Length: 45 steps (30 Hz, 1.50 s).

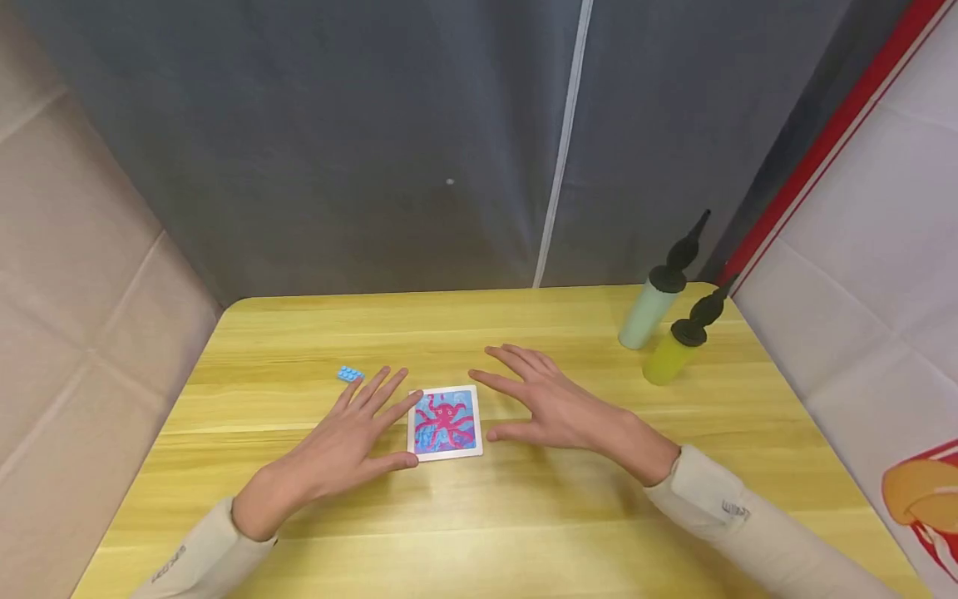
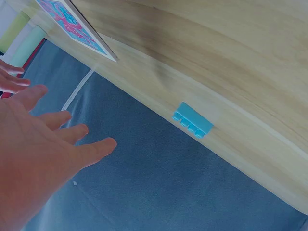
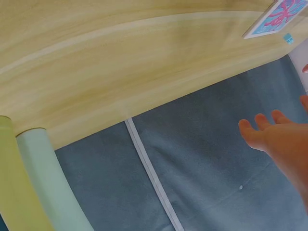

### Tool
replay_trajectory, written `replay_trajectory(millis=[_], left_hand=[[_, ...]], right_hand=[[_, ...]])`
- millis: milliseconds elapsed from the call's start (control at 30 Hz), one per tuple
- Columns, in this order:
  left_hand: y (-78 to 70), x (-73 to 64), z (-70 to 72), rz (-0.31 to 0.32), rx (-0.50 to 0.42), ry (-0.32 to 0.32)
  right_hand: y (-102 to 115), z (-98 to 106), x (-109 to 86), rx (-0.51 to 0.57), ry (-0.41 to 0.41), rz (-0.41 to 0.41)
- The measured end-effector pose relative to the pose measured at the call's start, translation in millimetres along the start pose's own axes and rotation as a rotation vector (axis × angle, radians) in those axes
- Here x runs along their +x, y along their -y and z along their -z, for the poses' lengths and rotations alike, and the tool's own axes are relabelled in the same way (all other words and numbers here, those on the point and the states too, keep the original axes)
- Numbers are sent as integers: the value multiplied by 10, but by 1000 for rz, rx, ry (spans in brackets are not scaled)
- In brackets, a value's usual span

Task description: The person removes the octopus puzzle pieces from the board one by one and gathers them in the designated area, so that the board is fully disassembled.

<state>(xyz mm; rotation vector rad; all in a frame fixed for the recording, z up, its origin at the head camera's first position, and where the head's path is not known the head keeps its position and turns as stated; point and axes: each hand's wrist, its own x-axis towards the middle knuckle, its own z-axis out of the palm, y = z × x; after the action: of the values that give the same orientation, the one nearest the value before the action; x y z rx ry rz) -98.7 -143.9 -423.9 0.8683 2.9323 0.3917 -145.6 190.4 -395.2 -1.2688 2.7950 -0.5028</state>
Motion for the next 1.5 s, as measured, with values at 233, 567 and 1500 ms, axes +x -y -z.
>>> replay_trajectory(millis=[233,567,1500], left_hand=[[3,0,-19,-3,-3,-12],[-34,38,-9,-2,19,0],[-237,-21,-184,17,-16,84]], right_hand=[[-33,10,15,53,-2,-38],[-54,-7,57,151,47,-149],[9,-299,397,146,19,-81]])
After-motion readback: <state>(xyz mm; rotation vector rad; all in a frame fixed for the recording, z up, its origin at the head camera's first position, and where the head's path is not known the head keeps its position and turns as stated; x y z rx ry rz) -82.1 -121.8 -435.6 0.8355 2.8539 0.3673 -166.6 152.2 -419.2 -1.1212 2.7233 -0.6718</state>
